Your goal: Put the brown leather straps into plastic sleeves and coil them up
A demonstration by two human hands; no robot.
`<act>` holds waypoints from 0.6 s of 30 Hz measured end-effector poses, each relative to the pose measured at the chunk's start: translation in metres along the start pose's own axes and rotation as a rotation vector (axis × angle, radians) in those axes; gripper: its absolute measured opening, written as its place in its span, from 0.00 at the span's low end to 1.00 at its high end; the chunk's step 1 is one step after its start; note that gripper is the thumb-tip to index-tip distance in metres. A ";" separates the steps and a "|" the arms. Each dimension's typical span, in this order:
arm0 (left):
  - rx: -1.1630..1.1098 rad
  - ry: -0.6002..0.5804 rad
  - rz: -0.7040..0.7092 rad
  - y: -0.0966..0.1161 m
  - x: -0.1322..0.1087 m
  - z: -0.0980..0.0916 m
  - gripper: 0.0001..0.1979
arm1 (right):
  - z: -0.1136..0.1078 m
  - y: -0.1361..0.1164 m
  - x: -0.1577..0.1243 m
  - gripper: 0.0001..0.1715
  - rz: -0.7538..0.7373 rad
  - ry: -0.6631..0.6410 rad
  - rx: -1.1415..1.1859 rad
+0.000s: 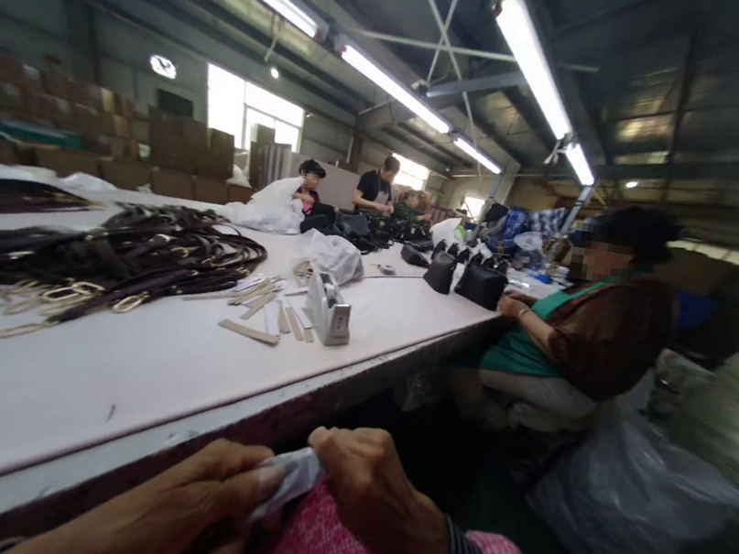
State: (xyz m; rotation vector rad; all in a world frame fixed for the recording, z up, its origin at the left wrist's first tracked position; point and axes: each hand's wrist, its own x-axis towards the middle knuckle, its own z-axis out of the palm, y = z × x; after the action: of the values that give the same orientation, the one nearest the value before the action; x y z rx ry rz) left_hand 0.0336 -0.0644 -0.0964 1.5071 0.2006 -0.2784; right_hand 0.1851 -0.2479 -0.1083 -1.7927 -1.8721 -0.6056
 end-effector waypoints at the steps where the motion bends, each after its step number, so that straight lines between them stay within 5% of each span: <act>1: -0.015 -0.042 0.001 0.002 -0.003 0.001 0.24 | -0.002 0.004 0.001 0.15 -0.019 -0.027 -0.027; 5: 0.007 -0.172 -0.014 0.012 -0.021 -0.002 0.24 | -0.016 0.018 0.001 0.13 -0.085 -0.070 -0.056; 11: 0.112 -0.101 0.170 0.028 -0.022 -0.002 0.22 | -0.022 0.013 0.001 0.13 -0.094 -0.111 -0.014; 18: -0.133 -0.156 0.158 -0.008 0.001 0.022 0.24 | -0.014 0.000 0.001 0.11 -0.203 -0.233 -0.222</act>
State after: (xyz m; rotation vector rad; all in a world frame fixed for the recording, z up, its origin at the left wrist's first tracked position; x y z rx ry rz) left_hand 0.0309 -0.0870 -0.1035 1.3541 -0.0239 -0.2499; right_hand 0.1852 -0.2556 -0.0972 -1.8924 -2.2401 -0.7286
